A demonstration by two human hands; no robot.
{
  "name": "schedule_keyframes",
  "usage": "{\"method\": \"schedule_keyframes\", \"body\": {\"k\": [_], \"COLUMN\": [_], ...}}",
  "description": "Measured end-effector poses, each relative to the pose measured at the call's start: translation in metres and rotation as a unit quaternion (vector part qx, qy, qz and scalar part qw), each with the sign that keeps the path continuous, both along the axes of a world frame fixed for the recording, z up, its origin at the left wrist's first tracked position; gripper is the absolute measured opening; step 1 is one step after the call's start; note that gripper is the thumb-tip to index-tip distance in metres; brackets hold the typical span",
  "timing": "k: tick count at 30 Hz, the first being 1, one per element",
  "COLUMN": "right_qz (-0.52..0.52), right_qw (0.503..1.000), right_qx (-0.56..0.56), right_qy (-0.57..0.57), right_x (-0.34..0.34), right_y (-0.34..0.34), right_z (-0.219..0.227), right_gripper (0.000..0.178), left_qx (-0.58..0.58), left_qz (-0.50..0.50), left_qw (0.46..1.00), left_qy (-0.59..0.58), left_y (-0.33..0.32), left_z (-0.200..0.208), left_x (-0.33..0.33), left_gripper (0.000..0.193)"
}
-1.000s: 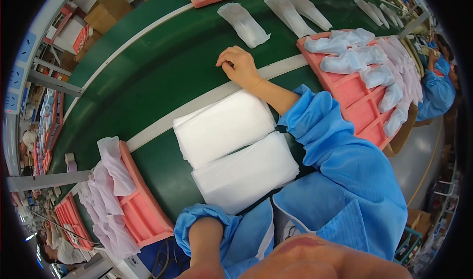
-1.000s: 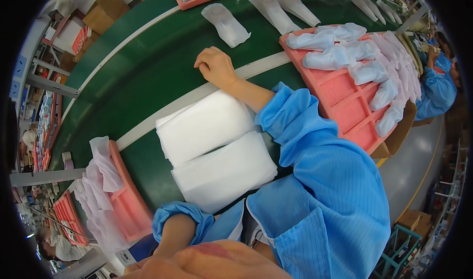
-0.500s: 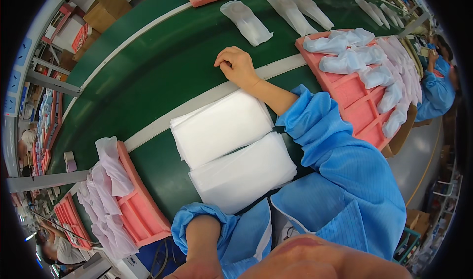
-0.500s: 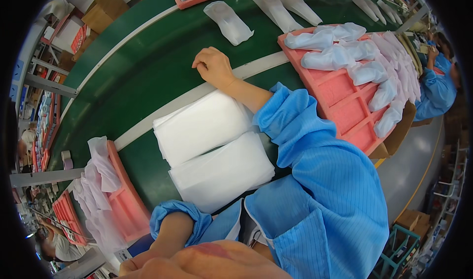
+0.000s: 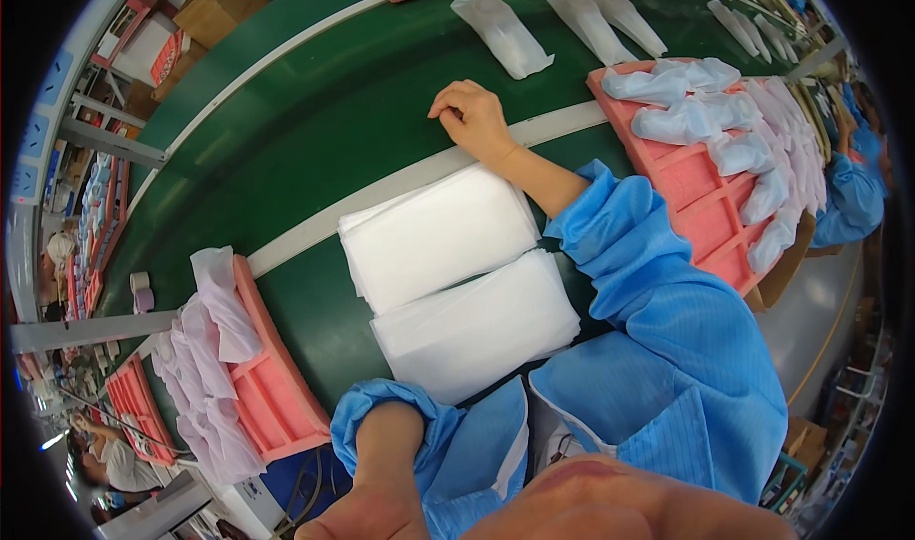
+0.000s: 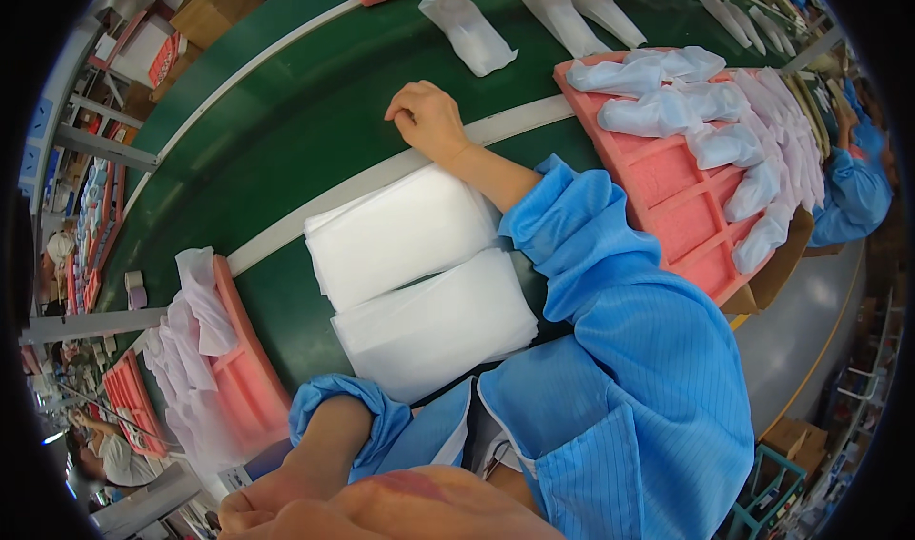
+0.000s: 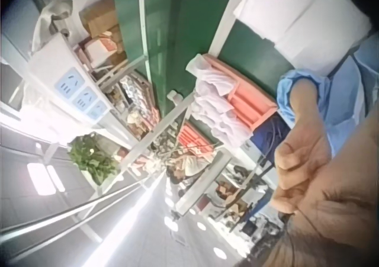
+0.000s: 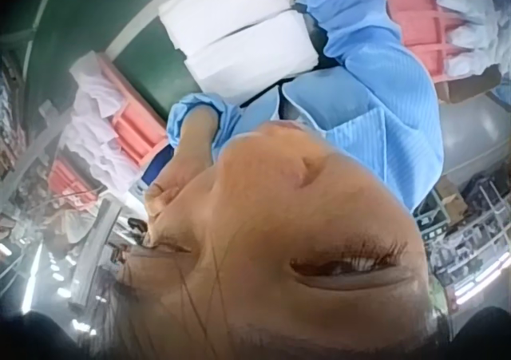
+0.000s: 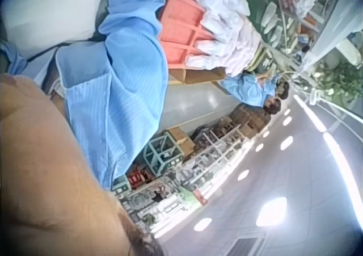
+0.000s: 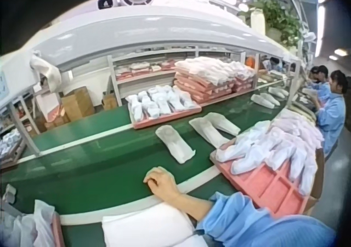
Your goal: Packing small portable fans into protective sleeves and foam inserts on an assembly line.
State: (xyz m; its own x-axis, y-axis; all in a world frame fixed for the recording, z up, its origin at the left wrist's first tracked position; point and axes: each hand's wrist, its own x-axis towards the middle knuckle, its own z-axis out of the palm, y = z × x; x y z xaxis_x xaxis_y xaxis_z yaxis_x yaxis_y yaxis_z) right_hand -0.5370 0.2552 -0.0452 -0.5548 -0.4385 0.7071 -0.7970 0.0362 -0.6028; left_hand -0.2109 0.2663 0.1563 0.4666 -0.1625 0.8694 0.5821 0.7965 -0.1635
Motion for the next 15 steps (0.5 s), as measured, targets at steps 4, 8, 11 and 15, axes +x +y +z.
{"method": "schedule_keyframes", "body": {"k": [4,8,11,15], "right_qz": [0.007,0.188,0.305,0.373], "right_qw": [0.999,0.971,0.934,0.898], "right_qx": [-0.02,-0.13,-0.181,-0.225], "right_qy": [-0.03,-0.077,-0.047,-0.059], "right_x": [0.004,0.062,0.109,0.14], "right_y": [-0.001,0.025,0.08,0.101], "right_z": [0.01,0.111,0.178,0.187], "right_gripper": [0.017,0.016,0.018,0.016], "left_qx": [-0.016,-0.058,-0.165,-0.202], "left_qz": [0.041,-0.055,-0.175,-0.276], "left_qw": [0.996,0.997,0.969,0.938], "left_qy": [-0.076,-0.015,-0.058,-0.053], "left_y": [-0.004,-0.008,-0.007,-0.003], "left_z": [-0.006,-0.008,0.004,0.008], "left_x": [0.011,-0.001,-0.013,-0.02], "left_gripper": [0.014,0.009,0.008,0.013]}}
